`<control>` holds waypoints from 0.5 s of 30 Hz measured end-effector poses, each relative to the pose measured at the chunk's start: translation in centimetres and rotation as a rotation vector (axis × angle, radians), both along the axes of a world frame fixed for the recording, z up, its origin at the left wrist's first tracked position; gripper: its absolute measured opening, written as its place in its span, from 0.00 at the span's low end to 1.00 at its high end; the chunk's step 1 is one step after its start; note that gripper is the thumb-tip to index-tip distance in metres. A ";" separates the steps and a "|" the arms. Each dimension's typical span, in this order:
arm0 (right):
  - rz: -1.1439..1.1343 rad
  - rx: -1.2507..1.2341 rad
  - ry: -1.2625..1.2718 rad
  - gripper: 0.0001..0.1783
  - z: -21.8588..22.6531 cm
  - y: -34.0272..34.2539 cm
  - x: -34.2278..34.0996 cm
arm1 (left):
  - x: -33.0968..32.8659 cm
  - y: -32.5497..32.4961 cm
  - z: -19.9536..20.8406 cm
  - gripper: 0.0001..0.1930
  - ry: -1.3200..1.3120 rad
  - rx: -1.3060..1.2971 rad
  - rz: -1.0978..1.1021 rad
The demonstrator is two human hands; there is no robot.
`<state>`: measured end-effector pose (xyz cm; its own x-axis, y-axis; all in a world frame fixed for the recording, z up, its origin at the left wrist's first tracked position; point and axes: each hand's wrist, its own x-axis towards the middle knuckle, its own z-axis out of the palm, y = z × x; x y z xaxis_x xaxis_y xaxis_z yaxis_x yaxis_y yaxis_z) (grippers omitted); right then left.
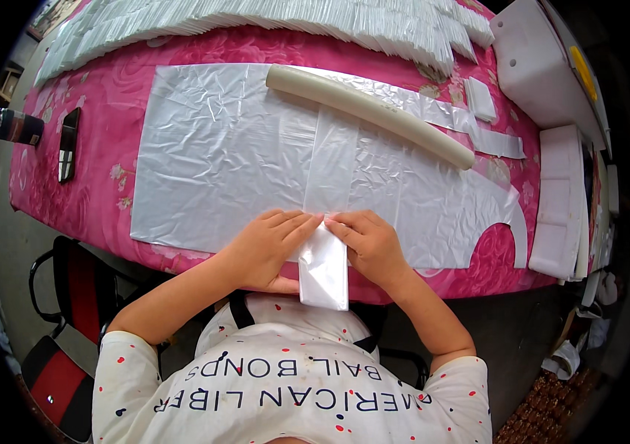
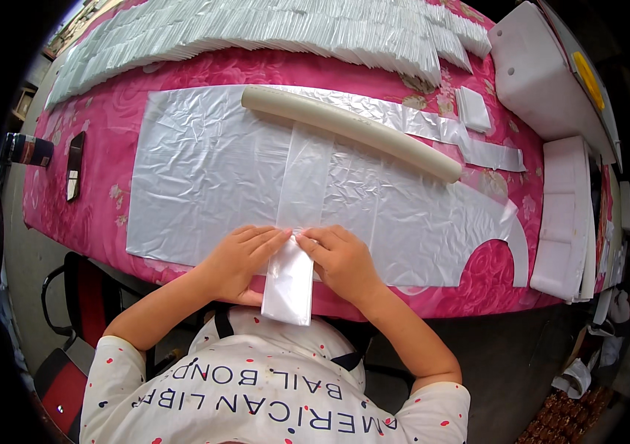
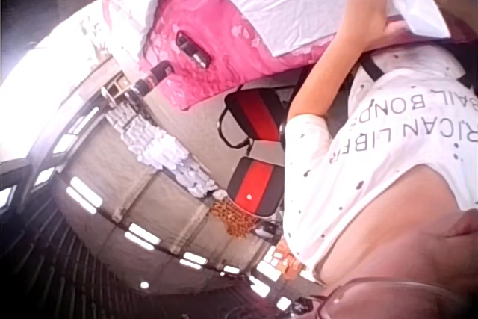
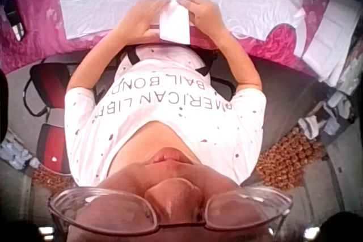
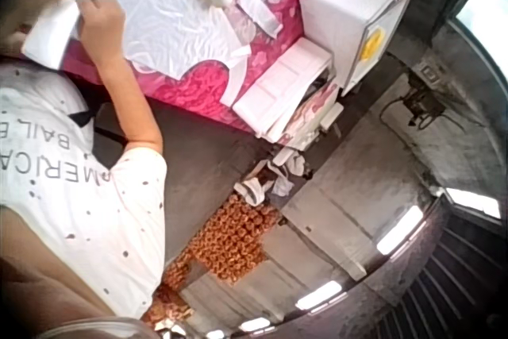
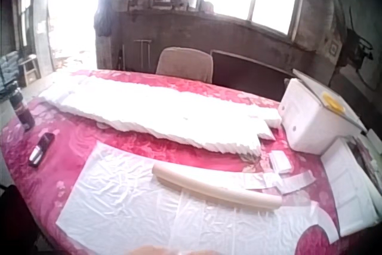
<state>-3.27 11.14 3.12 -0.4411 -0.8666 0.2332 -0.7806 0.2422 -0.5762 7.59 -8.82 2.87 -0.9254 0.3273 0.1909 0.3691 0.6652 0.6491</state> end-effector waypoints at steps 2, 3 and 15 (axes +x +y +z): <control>-0.049 0.006 -0.125 0.17 0.1 -0.2 -0.5 | -0.4 -0.1 -0.3 0.43 -0.085 0.179 0.074; -0.126 -0.069 -0.300 0.13 0.0 -0.5 -0.7 | -0.5 -0.1 -0.7 0.43 -0.152 0.288 0.115; -0.453 0.342 -1.048 0.15 1.3 -3.2 -4.9 | -2.1 2.9 -0.8 0.38 0.015 -0.232 0.235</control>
